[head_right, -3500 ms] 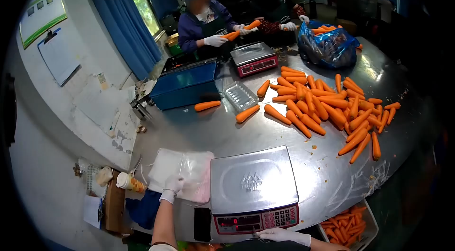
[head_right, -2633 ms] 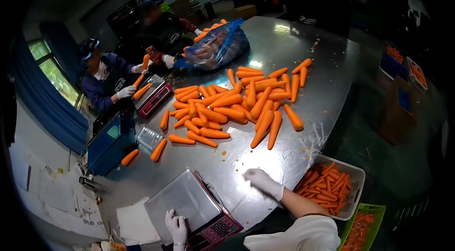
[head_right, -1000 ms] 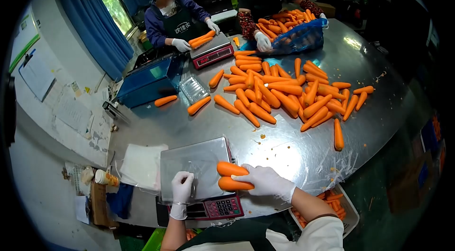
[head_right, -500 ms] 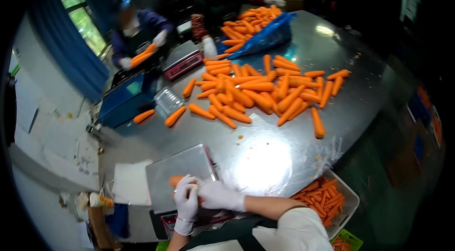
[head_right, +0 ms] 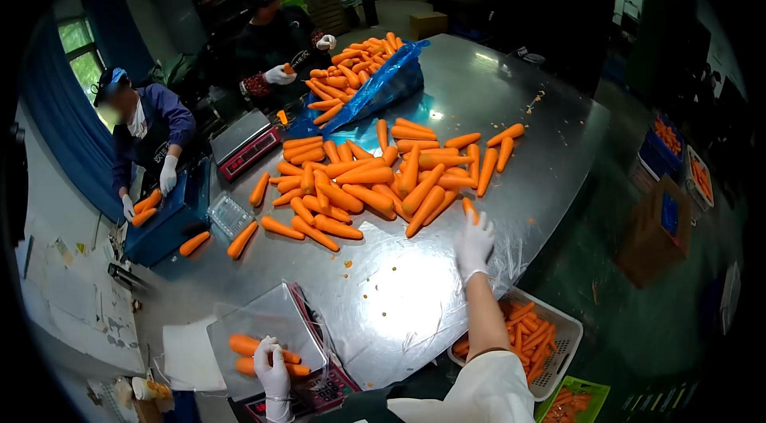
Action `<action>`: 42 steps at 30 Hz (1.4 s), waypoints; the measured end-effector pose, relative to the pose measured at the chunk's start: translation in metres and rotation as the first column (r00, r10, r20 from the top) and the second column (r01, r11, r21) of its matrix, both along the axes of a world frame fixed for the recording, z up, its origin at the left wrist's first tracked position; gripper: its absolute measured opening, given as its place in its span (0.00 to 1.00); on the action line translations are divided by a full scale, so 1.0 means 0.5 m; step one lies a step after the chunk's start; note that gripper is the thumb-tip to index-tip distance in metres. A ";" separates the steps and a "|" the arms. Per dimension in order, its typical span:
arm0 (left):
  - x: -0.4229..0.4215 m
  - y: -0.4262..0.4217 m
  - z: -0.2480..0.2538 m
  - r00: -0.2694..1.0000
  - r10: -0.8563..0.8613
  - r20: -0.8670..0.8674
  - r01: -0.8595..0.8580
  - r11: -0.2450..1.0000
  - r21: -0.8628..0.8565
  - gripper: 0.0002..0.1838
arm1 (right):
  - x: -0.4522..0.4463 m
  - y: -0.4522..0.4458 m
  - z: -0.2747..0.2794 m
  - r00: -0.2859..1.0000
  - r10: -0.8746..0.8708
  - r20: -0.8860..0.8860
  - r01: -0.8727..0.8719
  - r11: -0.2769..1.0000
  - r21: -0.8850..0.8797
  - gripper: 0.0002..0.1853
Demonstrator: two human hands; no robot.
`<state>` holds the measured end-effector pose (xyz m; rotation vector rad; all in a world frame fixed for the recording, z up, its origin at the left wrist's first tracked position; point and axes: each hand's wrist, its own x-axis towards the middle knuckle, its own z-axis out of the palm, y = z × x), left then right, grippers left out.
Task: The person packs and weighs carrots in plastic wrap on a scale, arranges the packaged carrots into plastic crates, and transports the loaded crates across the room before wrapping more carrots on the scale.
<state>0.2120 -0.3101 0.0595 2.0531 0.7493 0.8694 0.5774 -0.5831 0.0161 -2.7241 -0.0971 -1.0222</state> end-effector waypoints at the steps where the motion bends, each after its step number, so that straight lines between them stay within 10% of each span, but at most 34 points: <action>1: 0.003 -0.004 0.004 1.000 0.015 -0.001 -0.015 1.000 -0.005 0.02 | 0.014 -0.034 -0.027 1.000 0.015 -0.001 -0.015 1.000 -0.005 0.17; 3: 0.008 -0.006 0.020 1.000 0.022 0.008 -0.021 0.999 -0.049 0.01 | 0.034 -0.074 -0.071 0.926 0.286 -0.245 -0.176 0.905 0.387 0.23; 5: 0.000 0.007 -0.006 1.000 0.018 0.008 -0.017 0.997 -0.081 0.01 | 0.009 -0.061 -0.050 0.812 0.544 -0.211 0.080 0.256 0.964 0.24; 8: 0.014 -0.005 0.032 1.000 -0.003 -0.016 0.003 1.000 -0.008 0.02 | -0.109 -0.022 0.059 0.429 0.903 -0.010 0.021 0.001 1.000 0.27; 13: 0.006 -0.006 0.019 0.999 0.036 0.040 -0.032 0.995 -0.091 0.04 | -0.296 0.107 0.199 -0.290 0.899 -0.330 -0.196 0.282 0.939 0.21; 15: 0.010 -0.015 0.045 0.998 0.040 0.044 -0.037 0.996 -0.078 0.04 | -0.348 0.169 0.222 -0.413 0.866 -0.283 -0.389 0.113 0.914 0.21; 19: 0.007 -0.007 0.057 0.994 0.042 0.101 -0.046 0.998 0.038 0.06 | -0.456 0.301 0.177 -0.210 0.962 -0.175 -0.821 -0.076 0.566 0.22; 27: -0.029 -0.011 0.107 0.990 0.123 0.067 -0.136 0.956 0.261 0.11 | -0.470 0.391 0.149 -0.172 0.973 -0.152 -0.927 -0.107 0.359 0.19; 29: -0.086 -0.045 0.092 0.991 0.126 0.043 -0.130 0.981 0.141 0.07 | -0.435 0.346 0.165 -0.157 0.973 -0.168 -0.890 -0.066 0.451 0.14; 31: -0.128 -0.092 0.029 0.999 0.046 -0.001 -0.042 0.896 -0.443 0.05 | -0.379 0.317 0.168 -0.042 0.981 -0.190 -0.822 0.074 0.565 0.10; 34: -0.137 -0.116 0.037 0.999 -0.012 -0.034 -0.030 0.222 -0.975 0.18 | -0.323 0.339 0.194 0.087 0.988 -0.129 -0.728 0.152 0.668 0.07; 39: -0.073 -0.104 0.033 0.995 0.068 0.076 0.067 0.127 -0.990 0.18 | -0.319 0.455 0.169 0.022 0.902 -0.431 -0.819 0.263 0.510 0.16; 42: -0.072 -0.105 -0.003 0.986 0.117 0.121 0.083 0.290 -0.954 0.14 | -0.300 0.464 0.117 -0.158 0.750 -0.643 -0.781 0.304 0.546 0.17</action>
